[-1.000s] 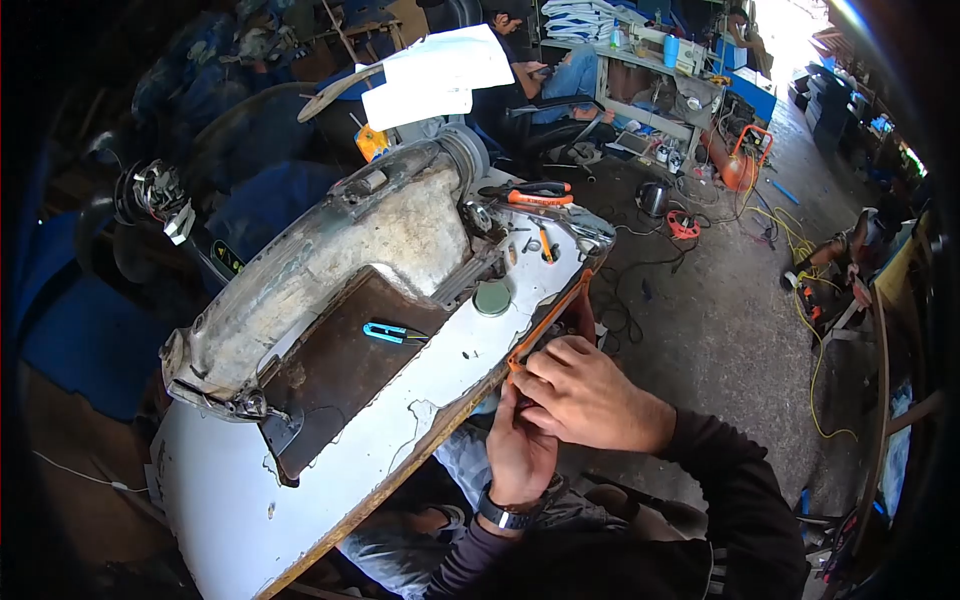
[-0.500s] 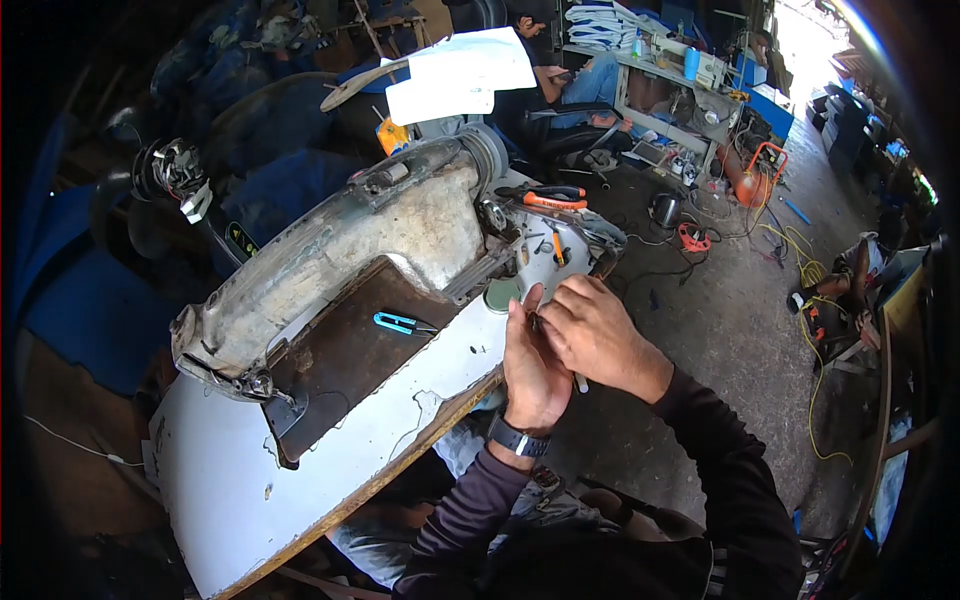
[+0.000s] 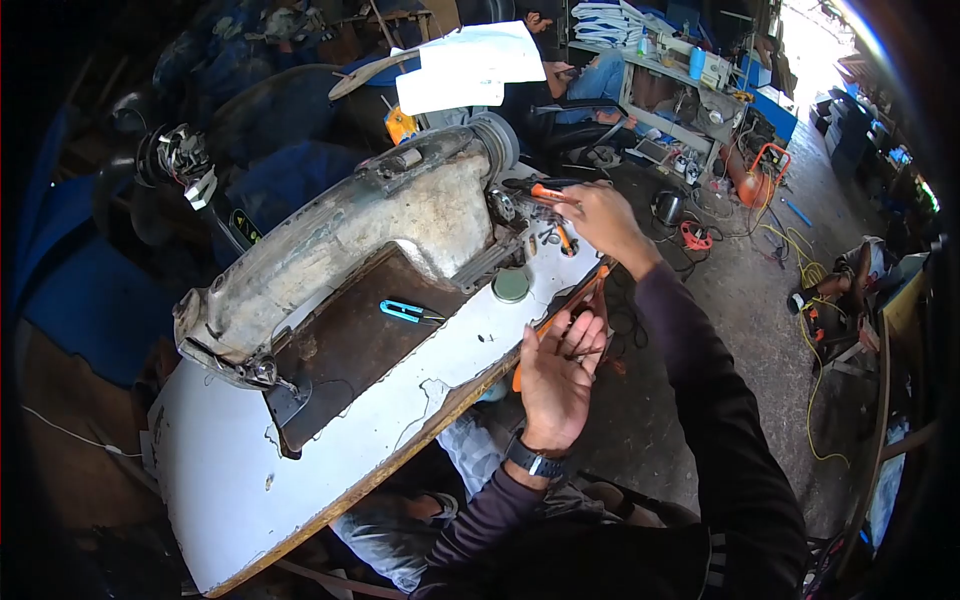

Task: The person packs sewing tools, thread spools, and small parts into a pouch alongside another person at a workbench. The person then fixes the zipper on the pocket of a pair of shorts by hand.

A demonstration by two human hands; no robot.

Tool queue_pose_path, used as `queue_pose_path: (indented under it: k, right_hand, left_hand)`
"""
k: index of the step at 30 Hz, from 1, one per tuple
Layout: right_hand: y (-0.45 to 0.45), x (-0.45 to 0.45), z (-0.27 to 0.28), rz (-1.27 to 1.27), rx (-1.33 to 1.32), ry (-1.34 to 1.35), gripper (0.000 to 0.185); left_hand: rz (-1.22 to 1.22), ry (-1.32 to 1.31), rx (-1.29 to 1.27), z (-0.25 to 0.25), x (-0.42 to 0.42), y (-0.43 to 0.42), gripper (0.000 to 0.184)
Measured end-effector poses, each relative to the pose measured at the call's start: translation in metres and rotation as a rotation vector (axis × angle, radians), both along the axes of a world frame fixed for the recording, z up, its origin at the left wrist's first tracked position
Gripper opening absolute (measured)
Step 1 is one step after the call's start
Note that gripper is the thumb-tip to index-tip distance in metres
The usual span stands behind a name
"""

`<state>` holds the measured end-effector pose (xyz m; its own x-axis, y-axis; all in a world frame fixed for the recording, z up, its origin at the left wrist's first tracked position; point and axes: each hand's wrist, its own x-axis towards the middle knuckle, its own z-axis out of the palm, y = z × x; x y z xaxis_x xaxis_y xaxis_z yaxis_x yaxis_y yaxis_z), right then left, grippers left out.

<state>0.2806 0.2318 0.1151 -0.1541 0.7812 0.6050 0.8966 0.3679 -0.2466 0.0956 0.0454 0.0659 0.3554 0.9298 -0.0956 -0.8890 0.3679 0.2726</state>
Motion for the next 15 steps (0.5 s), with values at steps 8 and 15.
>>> queue_pose_path:
  k: [8,15]
  right_hand:
    - [-0.183,-0.049,0.022,0.458,-0.158,-0.096,0.013]
    - [-0.185,-0.054,0.002,0.354,-0.072,-0.163,0.011]
  left_hand:
    - [0.066,0.149,0.092,0.006,-0.022,-0.004,0.085]
    - [0.103,0.199,0.149,0.011,-0.021,-0.012,0.084]
